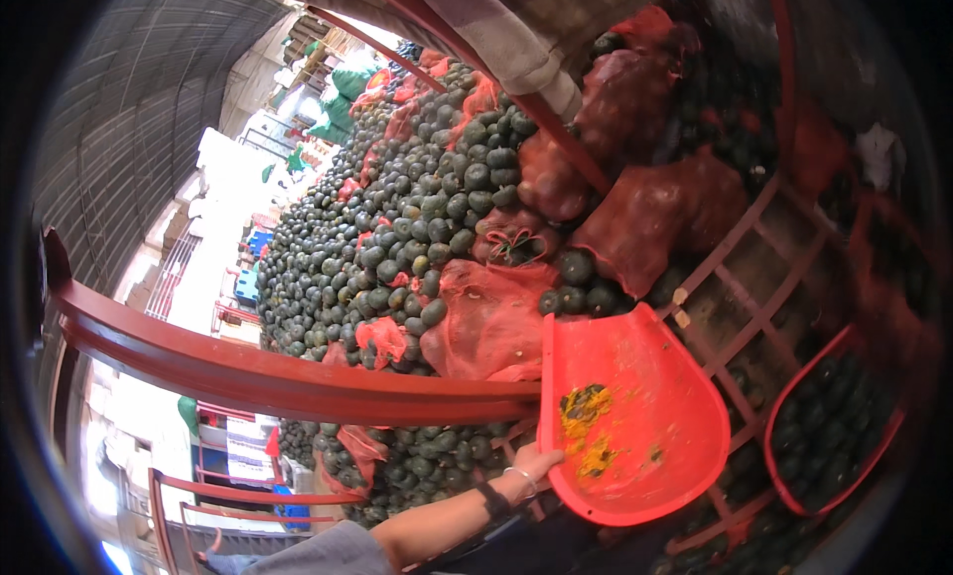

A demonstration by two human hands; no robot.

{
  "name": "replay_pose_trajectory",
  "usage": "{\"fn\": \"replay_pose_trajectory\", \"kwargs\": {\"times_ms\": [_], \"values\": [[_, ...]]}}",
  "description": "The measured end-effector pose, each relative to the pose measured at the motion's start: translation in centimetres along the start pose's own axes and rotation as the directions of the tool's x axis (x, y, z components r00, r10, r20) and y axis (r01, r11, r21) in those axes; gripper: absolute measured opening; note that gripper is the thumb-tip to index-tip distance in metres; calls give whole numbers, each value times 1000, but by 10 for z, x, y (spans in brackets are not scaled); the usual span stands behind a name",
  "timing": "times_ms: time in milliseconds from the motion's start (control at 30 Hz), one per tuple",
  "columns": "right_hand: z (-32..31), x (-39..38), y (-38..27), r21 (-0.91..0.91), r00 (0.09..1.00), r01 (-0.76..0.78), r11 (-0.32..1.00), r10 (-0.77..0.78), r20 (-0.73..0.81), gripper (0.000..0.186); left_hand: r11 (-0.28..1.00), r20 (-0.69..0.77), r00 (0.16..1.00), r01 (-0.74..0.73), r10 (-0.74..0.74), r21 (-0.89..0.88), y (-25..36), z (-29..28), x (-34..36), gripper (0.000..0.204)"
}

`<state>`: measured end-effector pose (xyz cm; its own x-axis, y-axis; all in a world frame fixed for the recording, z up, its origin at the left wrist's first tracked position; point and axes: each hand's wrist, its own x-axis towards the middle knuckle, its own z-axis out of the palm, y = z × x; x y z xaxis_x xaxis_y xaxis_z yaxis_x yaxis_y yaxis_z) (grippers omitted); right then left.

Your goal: Trim stems from small green squashes and sort them into red baskets and mesh bags.

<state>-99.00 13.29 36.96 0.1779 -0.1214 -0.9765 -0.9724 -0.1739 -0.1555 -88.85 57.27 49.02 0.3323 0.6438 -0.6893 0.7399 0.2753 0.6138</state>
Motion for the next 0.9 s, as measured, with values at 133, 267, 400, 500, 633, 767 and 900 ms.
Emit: {"fn": "replay_pose_trajectory", "kwargs": {"times_ms": [133, 267, 400, 500, 633, 767, 900], "values": [[-48, 49, 24, -224, 986, 139, 965, -155, -55, 18, 988, -1, 998, 64, -65, 142, 35, 59, -23, 28], [-54, 59, 22, -349, 954, 235, 907, -283, -95, 18, 976, -102, 971, 216, -214, 2, 71, 51, -27, 14], [-80, 12, -47, -274, 990, -94, 957, 60, -131, 26, 957, -60, 959, 270, -277, -102, 72, 79, -7, 19], [-95, 7, -51, -224, 973, -214, 951, 187, -136, 30, 941, -78, 943, 310, -322, -134, 58, 94, 18, 25], [-103, 22, -34, -353, 965, -248, 902, 199, -169, 35, 935, -58, 950, 289, -307, -205, 53, 96, 43, 30], [-89, 21, -59, -558, 972, -229, 797, 154, -178, 40, 948, -86, 960, 244, -266, -204, 60, 98, 61, 19], [-94, 29, -87, -566, 965, -191, 802, 46, -260, 43, 967, -19, 977, 208, -213, -149, 87, 138, 63, 19]]}}
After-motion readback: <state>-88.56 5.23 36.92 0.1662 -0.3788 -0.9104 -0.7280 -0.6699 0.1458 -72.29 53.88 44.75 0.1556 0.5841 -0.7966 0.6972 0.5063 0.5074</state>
